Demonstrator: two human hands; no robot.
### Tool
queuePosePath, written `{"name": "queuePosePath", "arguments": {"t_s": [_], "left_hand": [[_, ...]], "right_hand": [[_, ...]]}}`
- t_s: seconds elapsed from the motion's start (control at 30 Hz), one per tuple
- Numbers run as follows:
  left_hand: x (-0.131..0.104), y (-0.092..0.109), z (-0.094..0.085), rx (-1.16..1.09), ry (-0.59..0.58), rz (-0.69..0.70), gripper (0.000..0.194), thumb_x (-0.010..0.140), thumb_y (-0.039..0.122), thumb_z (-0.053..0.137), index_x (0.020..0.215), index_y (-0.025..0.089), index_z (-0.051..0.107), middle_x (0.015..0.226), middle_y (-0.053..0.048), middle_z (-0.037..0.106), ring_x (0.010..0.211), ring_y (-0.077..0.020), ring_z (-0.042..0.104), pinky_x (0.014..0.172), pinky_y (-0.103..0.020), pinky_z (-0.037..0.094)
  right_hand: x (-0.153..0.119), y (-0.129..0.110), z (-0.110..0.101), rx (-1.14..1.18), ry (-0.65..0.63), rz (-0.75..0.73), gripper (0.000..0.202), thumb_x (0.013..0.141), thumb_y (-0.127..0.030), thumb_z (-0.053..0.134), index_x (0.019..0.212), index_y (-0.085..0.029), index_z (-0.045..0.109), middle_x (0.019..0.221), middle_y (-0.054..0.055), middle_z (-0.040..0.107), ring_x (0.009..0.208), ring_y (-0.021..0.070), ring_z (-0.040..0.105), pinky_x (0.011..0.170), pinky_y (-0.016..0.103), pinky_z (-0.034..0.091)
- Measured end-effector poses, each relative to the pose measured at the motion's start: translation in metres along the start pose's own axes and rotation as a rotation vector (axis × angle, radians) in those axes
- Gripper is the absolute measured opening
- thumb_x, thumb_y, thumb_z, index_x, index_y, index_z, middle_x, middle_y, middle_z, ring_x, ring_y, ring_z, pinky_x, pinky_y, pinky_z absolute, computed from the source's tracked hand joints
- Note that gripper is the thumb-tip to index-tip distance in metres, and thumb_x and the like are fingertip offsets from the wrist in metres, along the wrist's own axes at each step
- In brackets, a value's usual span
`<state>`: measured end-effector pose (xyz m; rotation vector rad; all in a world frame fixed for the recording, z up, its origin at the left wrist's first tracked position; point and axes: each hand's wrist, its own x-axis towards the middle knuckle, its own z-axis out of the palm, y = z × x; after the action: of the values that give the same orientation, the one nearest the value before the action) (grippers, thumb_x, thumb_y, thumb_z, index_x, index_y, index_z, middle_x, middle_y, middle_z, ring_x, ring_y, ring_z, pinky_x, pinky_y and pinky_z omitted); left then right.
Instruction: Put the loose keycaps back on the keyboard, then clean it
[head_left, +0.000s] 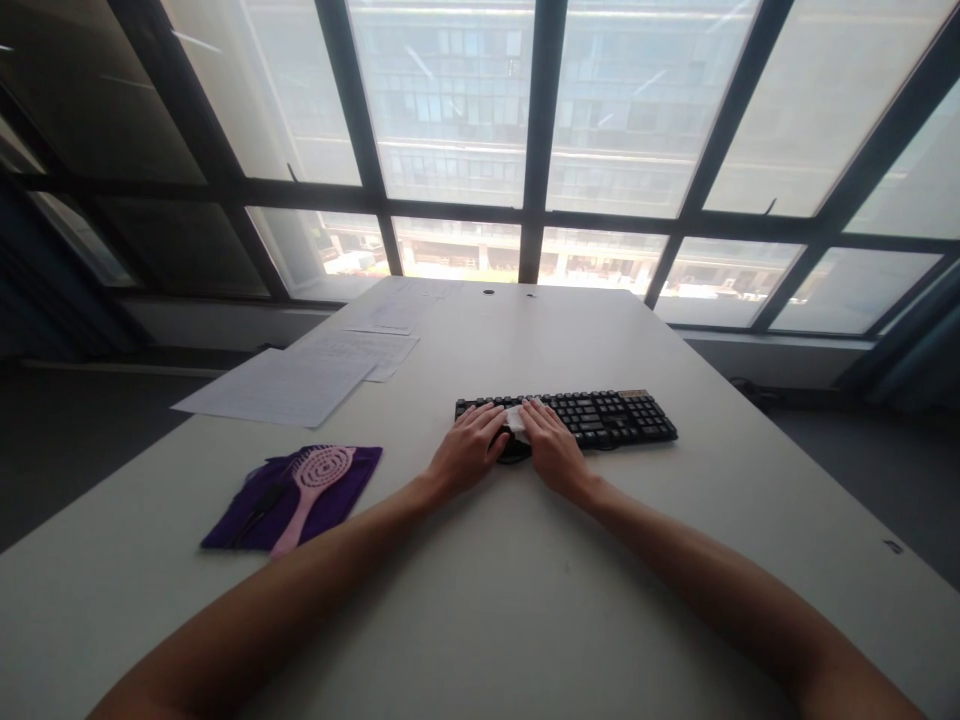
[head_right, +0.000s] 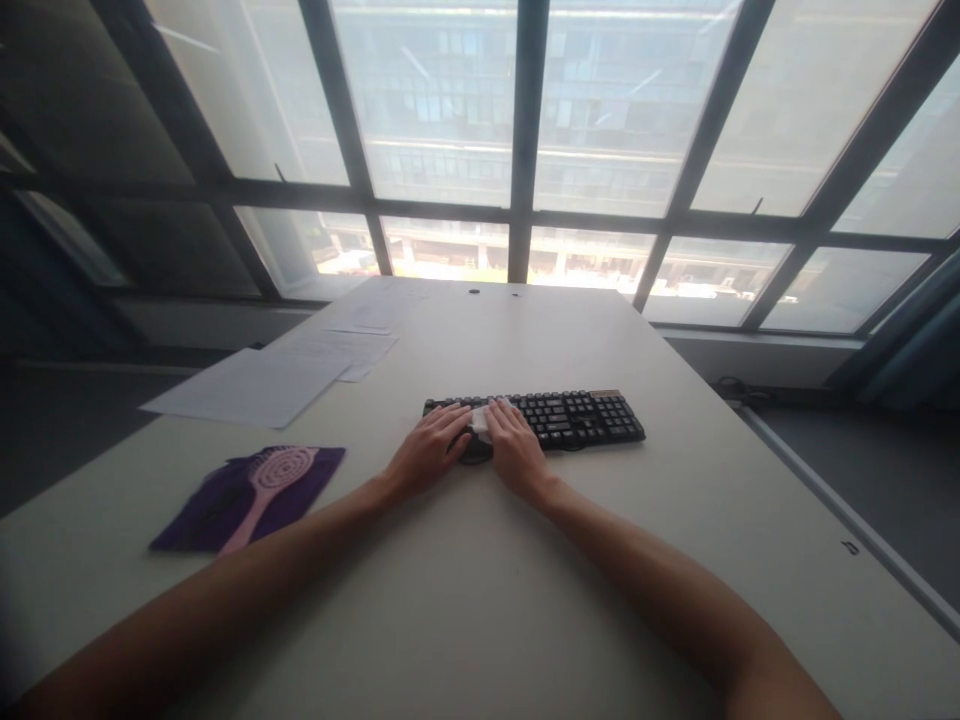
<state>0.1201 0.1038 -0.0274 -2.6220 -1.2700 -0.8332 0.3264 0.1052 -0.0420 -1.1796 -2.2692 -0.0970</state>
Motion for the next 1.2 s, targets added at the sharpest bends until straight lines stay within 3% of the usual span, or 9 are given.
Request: {"name": "queuePosePath", "arguments": {"t_s": [0.27,0.53,0.77,1.0,1.2], "left_hand": [[-0.001,0.002,0.000,-0.019,-0.061,0.021,0.052,0.101,0.038,0.047,0.147,0.015,0.047,0.151,-0.014,0.050,0.143,-0.0280,0.044,0.120,-0.048,0.035],[-0.001,0.001,0.000,-0.040,-0.129,0.067,0.051,0.099,0.033,0.056,0.146,0.017,0.048,0.150,-0.014,0.052,0.141,-0.0274,0.047,0.120,-0.049,0.036],[0.000,0.001,-0.003,-0.059,-0.081,0.098,0.041,0.093,0.024,0.063,0.133,0.018,0.060,0.138,-0.011,0.063,0.129,-0.0276,0.057,0.115,-0.047,0.043],[0.001,0.001,-0.003,-0.069,-0.042,0.110,0.048,0.096,0.026,0.059,0.143,0.018,0.052,0.144,-0.013,0.058,0.134,-0.0274,0.053,0.114,-0.046,0.045],[-0.001,-0.002,0.004,-0.054,-0.048,0.110,0.047,0.097,0.027,0.057,0.143,0.019,0.053,0.145,-0.013,0.057,0.135,-0.0274,0.053,0.115,-0.047,0.043]], "right_hand": [[0.000,-0.001,-0.003,-0.009,-0.088,-0.036,0.046,0.102,-0.023,0.042,0.145,-0.011,0.052,0.154,0.017,0.046,0.145,0.0291,0.040,0.120,0.046,0.034],[-0.001,-0.005,-0.004,0.009,-0.093,-0.063,0.048,0.099,-0.024,0.050,0.146,-0.012,0.052,0.151,0.015,0.051,0.144,0.0261,0.043,0.121,0.043,0.035],[0.000,-0.009,-0.007,0.025,-0.078,-0.062,0.039,0.100,-0.021,0.051,0.138,-0.015,0.059,0.144,0.013,0.058,0.138,0.0244,0.051,0.116,0.040,0.041],[-0.002,-0.008,-0.002,0.022,-0.080,-0.051,0.053,0.100,-0.023,0.052,0.150,-0.009,0.045,0.156,0.018,0.043,0.149,0.0272,0.034,0.123,0.044,0.028],[0.000,-0.007,-0.002,-0.002,-0.093,-0.056,0.051,0.100,-0.027,0.054,0.147,-0.010,0.050,0.153,0.016,0.048,0.145,0.0275,0.040,0.122,0.043,0.032]]}}
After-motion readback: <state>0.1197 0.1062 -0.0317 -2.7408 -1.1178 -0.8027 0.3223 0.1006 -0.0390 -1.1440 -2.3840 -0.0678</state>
